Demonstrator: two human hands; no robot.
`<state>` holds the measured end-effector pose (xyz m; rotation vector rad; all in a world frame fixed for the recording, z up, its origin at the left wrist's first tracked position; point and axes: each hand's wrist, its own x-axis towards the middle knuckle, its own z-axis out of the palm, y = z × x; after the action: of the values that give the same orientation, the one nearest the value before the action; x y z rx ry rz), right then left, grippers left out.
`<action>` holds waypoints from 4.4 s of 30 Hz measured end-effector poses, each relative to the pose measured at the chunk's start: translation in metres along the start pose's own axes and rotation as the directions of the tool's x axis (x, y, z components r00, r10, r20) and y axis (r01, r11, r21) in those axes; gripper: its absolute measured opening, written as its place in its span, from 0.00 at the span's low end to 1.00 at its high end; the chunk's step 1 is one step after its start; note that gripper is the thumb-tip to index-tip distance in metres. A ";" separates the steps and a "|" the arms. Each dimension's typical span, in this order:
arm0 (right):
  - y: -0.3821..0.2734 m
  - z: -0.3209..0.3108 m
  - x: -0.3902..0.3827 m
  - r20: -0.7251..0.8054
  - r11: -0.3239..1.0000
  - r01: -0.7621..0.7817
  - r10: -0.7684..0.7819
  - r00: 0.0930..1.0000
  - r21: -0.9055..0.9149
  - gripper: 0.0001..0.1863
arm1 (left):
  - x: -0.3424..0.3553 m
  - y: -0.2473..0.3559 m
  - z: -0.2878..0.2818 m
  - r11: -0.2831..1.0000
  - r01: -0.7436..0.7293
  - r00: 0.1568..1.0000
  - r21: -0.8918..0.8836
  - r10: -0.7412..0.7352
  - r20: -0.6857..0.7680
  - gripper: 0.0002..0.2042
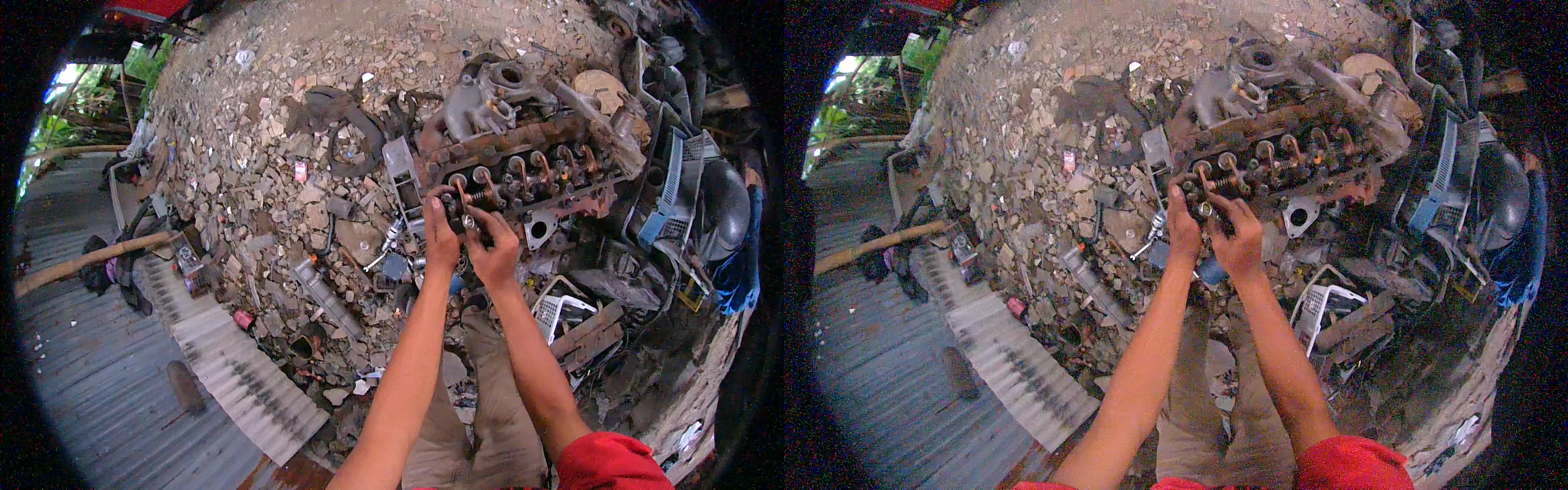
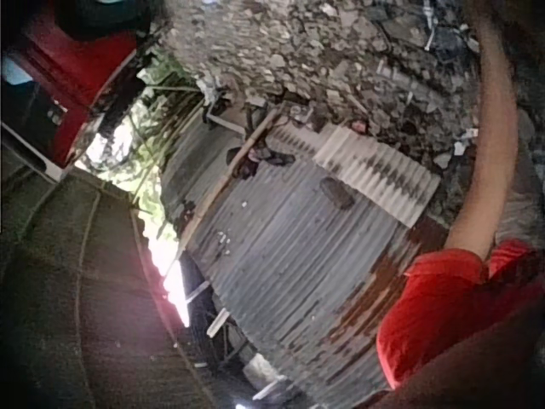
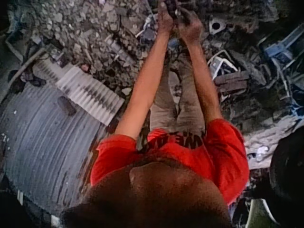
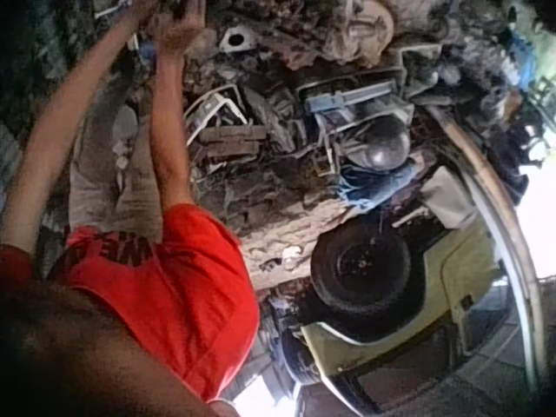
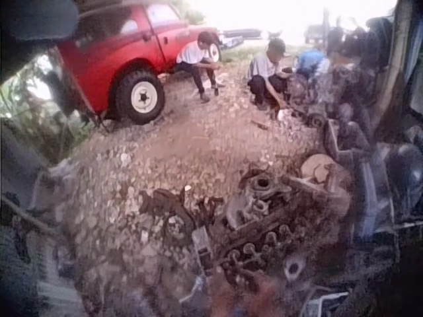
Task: The person uses a wrench to loosen and remove bolts from an engine block, then removes a metal component. The person continues to work on the engine using hand tools.
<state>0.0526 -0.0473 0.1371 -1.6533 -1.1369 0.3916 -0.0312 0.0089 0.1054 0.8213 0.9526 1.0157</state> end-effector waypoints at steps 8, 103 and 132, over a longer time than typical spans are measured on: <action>0.001 0.011 -0.008 -0.022 0.978 -0.177 0.180 0.983 0.109 0.14 | 0.010 -0.030 -0.025 0.981 -0.117 0.993 0.153 0.114 0.033 0.24; 0.362 0.267 -0.349 0.792 0.784 -0.187 0.608 0.044 -0.592 0.27 | -0.197 -0.427 -0.437 -0.190 0.572 0.745 0.798 -0.287 -0.602 0.27; 0.188 0.123 -0.326 0.704 0.726 -0.280 0.684 0.193 -0.628 0.23 | -0.273 -0.235 -0.326 0.770 0.628 0.712 -0.113 -0.626 -0.317 0.20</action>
<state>-0.1073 -0.2480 -0.1648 -2.1935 -1.4591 1.8830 -0.3189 -0.2830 -0.1544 0.2633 1.4093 0.5489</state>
